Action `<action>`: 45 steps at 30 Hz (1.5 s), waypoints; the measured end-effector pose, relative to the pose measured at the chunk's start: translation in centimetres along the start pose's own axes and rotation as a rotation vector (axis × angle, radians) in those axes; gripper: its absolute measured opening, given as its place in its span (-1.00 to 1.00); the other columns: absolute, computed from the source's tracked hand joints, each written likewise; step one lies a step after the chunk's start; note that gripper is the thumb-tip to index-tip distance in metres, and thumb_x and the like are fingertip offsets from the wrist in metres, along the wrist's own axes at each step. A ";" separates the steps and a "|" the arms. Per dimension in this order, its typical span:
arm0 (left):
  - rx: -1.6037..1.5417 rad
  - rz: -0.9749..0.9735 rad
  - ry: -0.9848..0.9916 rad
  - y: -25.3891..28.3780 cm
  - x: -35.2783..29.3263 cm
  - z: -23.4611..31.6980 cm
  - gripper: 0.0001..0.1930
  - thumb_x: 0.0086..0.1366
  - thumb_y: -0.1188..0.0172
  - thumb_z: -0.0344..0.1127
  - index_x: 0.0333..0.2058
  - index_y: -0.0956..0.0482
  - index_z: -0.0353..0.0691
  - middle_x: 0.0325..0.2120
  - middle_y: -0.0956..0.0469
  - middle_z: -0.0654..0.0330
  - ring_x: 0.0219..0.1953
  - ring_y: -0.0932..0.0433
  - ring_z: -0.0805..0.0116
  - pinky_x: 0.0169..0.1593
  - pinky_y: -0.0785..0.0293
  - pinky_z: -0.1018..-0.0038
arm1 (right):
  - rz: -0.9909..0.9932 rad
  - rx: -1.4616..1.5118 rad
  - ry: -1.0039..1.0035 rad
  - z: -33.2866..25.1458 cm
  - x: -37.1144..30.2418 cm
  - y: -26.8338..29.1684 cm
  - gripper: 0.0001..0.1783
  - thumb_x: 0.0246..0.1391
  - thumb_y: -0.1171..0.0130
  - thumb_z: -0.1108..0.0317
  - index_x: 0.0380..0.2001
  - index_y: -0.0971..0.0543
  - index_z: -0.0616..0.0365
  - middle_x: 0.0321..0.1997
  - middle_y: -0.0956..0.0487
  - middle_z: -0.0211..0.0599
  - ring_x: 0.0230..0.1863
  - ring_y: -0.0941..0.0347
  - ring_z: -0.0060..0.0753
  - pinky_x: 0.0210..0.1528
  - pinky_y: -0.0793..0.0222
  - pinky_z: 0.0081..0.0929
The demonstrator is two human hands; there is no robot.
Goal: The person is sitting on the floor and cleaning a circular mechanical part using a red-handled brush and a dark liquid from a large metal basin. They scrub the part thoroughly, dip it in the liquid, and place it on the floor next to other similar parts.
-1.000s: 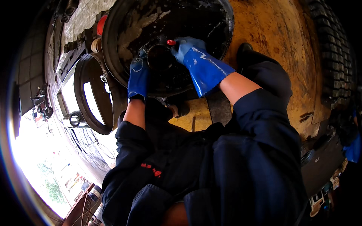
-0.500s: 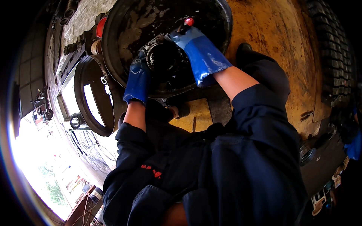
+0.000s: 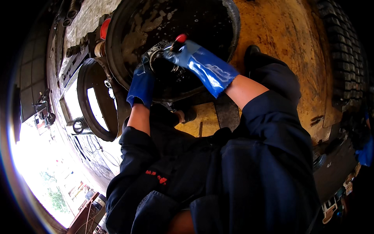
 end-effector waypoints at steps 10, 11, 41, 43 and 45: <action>-0.118 0.113 -0.119 0.5 0.3 1.9 -0.75 0.40 0.08 -0.43 -0.08 -0.54 -0.35 -0.20 -0.60 -0.17 -0.10 -0.56 -0.15 -0.06 -0.48 0.21 | -0.101 -0.292 -0.481 0.2 -1.5 1.5 -0.48 0.10 -0.22 -0.11 -0.02 -0.61 0.01 -0.13 -0.68 -0.11 -0.07 -0.60 -0.14 0.09 -0.45 -0.29; -0.171 0.127 -0.074 0.0 0.6 1.0 -0.75 0.42 0.08 -0.40 -0.08 -0.55 -0.36 -0.19 -0.60 -0.15 -0.10 -0.57 -0.13 -0.06 -0.47 0.23 | -0.093 -0.265 -0.498 0.8 -1.1 1.5 -0.49 0.09 -0.23 -0.10 -0.03 -0.61 0.02 -0.13 -0.68 -0.10 -0.07 -0.59 -0.13 0.08 -0.45 -0.30; 0.022 0.094 0.078 0.8 -1.1 -1.1 -0.63 0.47 0.07 -0.25 0.13 -0.44 -0.31 -0.02 -0.58 -0.14 0.00 -0.57 -0.06 0.04 -0.50 0.27 | 0.114 -0.596 -0.433 -0.2 -2.1 5.8 -0.42 0.12 -0.22 -0.10 0.14 -0.54 -0.08 0.04 -0.64 -0.24 0.04 -0.58 -0.18 0.11 -0.49 -0.29; 0.001 0.095 0.113 0.5 -1.4 -1.9 -0.62 0.47 0.07 -0.23 0.13 -0.44 -0.30 -0.03 -0.58 -0.13 -0.01 -0.57 -0.04 0.03 -0.51 0.27 | 0.014 -0.821 -0.367 -1.4 -3.0 6.1 -0.38 0.12 -0.22 -0.07 0.21 -0.46 -0.10 0.15 -0.56 -0.20 0.10 -0.55 -0.13 0.14 -0.47 -0.22; -0.050 0.093 0.154 0.4 -1.7 -2.4 -0.62 0.47 0.07 -0.20 0.13 -0.45 -0.29 -0.03 -0.59 -0.12 -0.02 -0.58 -0.03 0.02 -0.52 0.27 | 0.153 -1.376 -0.164 -1.7 -3.0 5.8 -0.38 0.18 -0.13 -0.01 0.28 -0.37 -0.13 0.26 -0.47 -0.17 0.18 -0.49 -0.10 0.22 -0.37 -0.14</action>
Point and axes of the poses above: each hand's wrist, its own x-axis towards the middle knuckle, its own y-axis out of the back of the hand, z = x × y, the point moved 4 cm from there along x, towards the middle knuckle
